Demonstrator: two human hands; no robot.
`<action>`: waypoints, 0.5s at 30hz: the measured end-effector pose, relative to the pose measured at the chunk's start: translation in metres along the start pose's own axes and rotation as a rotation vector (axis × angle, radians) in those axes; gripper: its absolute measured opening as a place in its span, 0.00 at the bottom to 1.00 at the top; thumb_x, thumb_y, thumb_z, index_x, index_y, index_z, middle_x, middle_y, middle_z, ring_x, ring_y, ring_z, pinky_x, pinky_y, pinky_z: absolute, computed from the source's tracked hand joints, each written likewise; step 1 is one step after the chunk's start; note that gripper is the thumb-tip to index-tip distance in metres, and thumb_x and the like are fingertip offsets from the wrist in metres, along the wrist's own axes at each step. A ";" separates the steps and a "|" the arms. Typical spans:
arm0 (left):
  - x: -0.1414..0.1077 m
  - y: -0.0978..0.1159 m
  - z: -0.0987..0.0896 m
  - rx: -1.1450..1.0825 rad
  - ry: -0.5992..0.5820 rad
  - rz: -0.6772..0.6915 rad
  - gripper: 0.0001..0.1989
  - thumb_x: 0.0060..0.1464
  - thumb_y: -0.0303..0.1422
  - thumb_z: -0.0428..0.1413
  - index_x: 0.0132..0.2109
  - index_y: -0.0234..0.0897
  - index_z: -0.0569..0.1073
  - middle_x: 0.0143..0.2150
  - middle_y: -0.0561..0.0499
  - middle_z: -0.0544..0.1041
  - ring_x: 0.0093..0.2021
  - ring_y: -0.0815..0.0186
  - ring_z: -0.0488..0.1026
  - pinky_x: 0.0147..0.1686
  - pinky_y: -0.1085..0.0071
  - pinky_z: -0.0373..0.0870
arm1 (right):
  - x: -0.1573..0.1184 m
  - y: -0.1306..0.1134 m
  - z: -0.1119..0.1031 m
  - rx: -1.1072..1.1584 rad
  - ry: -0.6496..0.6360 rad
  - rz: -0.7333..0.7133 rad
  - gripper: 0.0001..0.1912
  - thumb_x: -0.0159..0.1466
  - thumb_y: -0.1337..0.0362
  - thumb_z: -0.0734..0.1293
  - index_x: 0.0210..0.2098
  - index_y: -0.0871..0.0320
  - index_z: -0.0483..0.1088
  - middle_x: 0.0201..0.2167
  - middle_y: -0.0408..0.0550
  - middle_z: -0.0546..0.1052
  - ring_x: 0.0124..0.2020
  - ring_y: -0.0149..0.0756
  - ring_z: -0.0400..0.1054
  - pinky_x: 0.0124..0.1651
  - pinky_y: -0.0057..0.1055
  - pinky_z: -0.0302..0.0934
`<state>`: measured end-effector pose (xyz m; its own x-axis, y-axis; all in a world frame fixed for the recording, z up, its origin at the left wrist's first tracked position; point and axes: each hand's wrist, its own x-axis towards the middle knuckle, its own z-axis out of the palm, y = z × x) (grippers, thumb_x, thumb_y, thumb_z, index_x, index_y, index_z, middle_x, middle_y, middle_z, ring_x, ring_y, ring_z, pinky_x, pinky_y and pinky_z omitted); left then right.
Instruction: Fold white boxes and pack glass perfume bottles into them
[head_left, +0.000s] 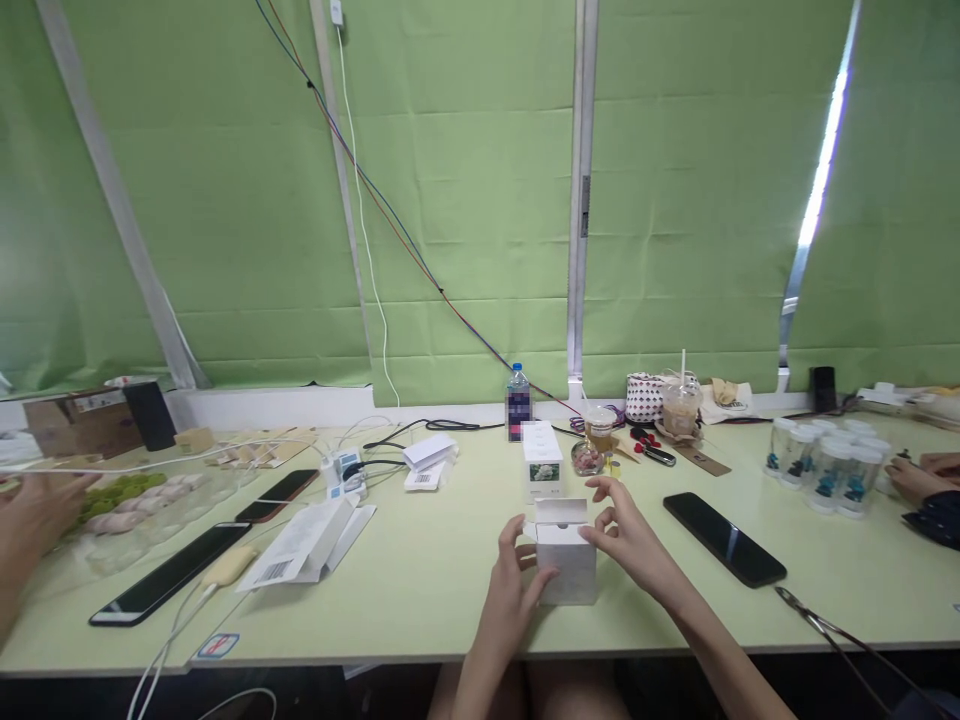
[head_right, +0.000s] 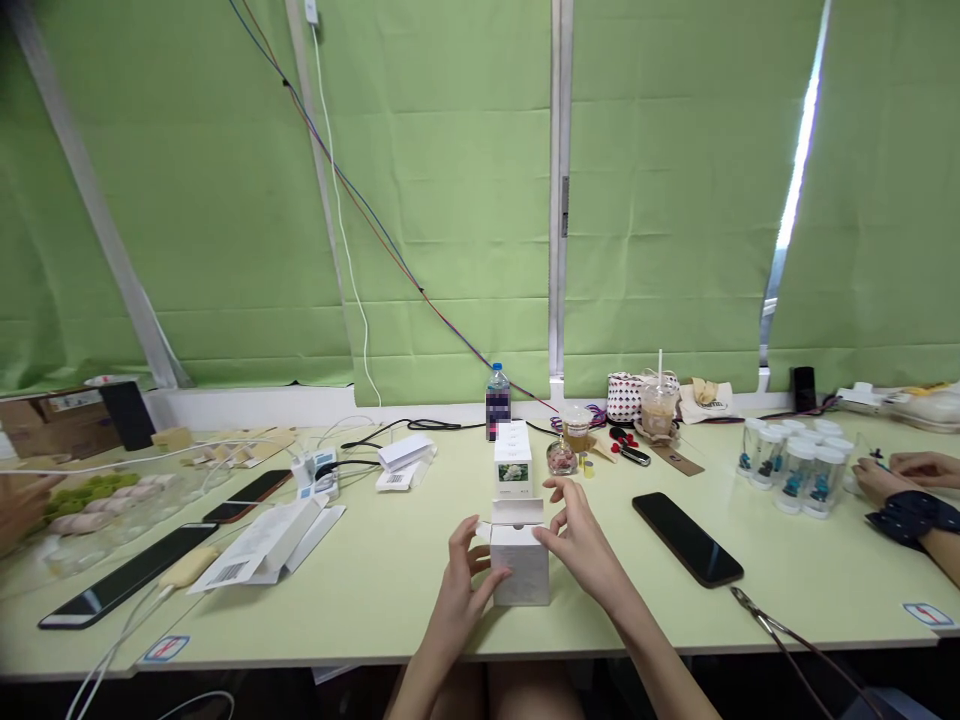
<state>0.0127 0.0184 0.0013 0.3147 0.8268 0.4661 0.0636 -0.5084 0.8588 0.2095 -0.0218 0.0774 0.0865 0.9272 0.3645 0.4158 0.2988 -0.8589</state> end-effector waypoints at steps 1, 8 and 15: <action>0.000 -0.001 0.000 -0.020 0.040 -0.015 0.28 0.54 0.36 0.57 0.57 0.46 0.52 0.58 0.45 0.59 0.44 0.63 0.74 0.48 0.59 0.72 | -0.001 -0.001 -0.001 0.028 -0.034 0.025 0.24 0.57 0.62 0.65 0.52 0.52 0.56 0.42 0.44 0.61 0.29 0.30 0.66 0.37 0.32 0.63; 0.001 0.006 -0.002 0.009 0.051 0.074 0.22 0.53 0.34 0.58 0.53 0.43 0.60 0.52 0.47 0.67 0.47 0.61 0.73 0.50 0.56 0.71 | -0.005 -0.007 -0.005 0.158 -0.184 0.090 0.19 0.59 0.56 0.65 0.48 0.52 0.63 0.40 0.43 0.69 0.32 0.33 0.64 0.42 0.32 0.61; 0.002 0.014 -0.005 0.141 -0.058 0.190 0.13 0.59 0.32 0.51 0.51 0.46 0.69 0.53 0.47 0.64 0.54 0.59 0.66 0.49 0.63 0.72 | -0.002 -0.003 -0.004 0.175 -0.217 0.056 0.17 0.60 0.57 0.64 0.47 0.54 0.66 0.32 0.41 0.69 0.32 0.34 0.63 0.39 0.30 0.59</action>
<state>0.0090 0.0141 0.0150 0.3874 0.6998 0.6002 0.1278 -0.6855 0.7167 0.2114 -0.0256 0.0807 -0.0987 0.9644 0.2455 0.2512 0.2628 -0.9316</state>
